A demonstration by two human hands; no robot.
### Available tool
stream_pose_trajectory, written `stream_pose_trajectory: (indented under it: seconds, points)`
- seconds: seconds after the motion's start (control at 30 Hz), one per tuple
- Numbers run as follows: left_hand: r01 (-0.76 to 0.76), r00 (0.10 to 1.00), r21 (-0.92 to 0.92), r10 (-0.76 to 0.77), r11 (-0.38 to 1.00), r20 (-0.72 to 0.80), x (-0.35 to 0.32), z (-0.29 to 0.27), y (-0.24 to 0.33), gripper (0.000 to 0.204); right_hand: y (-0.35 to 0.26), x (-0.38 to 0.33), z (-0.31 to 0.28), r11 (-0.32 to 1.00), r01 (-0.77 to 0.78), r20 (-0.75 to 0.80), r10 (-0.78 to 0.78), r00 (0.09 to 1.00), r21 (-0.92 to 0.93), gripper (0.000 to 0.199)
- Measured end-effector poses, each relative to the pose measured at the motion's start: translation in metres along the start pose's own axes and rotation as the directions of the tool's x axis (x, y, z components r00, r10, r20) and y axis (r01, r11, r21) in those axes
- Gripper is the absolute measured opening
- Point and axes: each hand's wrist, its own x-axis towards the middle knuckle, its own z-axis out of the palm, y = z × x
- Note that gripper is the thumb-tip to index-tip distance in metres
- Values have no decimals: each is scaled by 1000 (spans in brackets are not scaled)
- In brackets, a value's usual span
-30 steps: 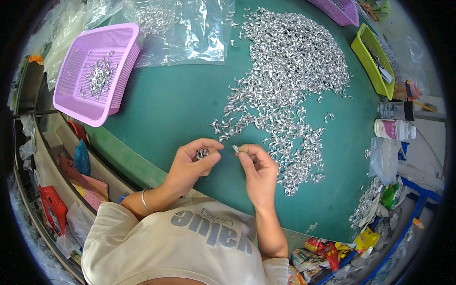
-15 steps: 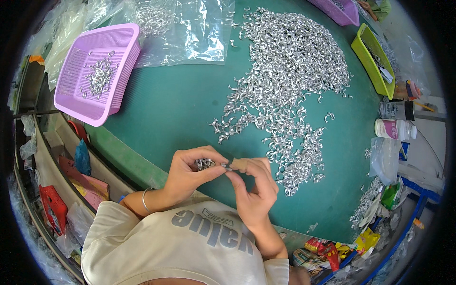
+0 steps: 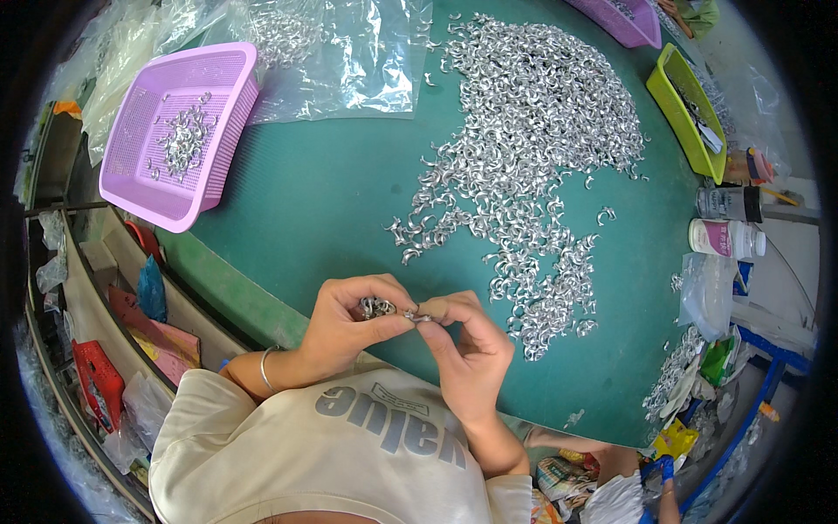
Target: The person picks up small metal components from a pile by hand and fits them together, placing the completed items into a pink plastic tray.
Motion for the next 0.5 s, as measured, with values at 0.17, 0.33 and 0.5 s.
stream_pose_trajectory:
  seconds: [0.17,0.33,0.5]
  points:
    - [101,994,6,-100,995,-47,0,6,12,8,1,-2,-1,1000,13,-19,-12,1000,25,16]
    - [95,994,-14,-96,995,-45,-1,5,10,9,1,-1,2,995,96,-54,-98,994,-42,19]
    - [163,986,-7,-163,987,-18,-1,4,9,11,-1,0,0,976,171,-21,-176,984,-135,21]
